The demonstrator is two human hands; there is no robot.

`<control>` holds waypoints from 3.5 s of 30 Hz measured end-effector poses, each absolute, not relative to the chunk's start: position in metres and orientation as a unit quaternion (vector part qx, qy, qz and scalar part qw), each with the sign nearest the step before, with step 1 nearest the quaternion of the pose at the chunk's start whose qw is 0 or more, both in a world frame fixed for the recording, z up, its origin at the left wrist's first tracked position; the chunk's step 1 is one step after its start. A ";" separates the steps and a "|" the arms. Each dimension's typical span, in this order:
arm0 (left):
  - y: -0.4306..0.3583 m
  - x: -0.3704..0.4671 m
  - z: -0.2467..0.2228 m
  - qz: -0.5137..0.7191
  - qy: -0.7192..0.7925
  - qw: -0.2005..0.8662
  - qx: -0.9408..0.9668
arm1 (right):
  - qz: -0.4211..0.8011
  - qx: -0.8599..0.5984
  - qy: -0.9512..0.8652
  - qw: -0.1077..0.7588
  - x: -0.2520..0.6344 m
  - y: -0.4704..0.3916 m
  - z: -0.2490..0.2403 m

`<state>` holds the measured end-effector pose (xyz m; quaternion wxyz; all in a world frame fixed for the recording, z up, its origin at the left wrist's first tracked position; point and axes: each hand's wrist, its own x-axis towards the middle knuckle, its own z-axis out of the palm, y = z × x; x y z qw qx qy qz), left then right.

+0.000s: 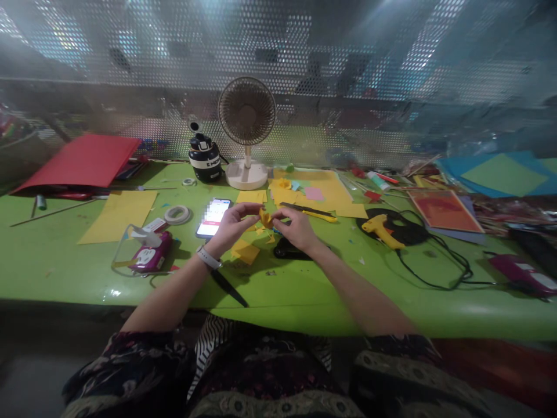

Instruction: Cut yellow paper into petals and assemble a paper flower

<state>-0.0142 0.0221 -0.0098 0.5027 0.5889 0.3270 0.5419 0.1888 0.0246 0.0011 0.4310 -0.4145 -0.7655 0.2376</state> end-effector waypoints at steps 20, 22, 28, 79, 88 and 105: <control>0.023 -0.015 -0.010 0.470 0.367 0.339 0.728 | 0.114 -0.415 -0.807 0.405 0.190 0.026 -0.002; 0.024 -0.016 -0.013 0.474 0.376 0.332 0.724 | 0.117 -0.414 -0.804 0.410 0.191 0.027 -0.001; 0.029 -0.017 -0.019 0.457 0.385 0.262 0.758 | 0.128 -0.408 -0.803 0.415 0.190 0.026 0.000; 0.032 -0.018 -0.024 0.516 0.367 0.154 0.759 | 0.559 -0.408 -0.526 0.493 0.189 0.028 0.011; 0.030 -0.019 -0.024 0.485 0.369 0.067 0.790 | 0.410 -0.409 -0.702 0.415 0.190 0.027 0.004; 0.024 -0.015 -0.022 0.440 0.386 0.171 0.793 | 0.319 -0.419 -0.756 0.389 0.192 0.024 0.008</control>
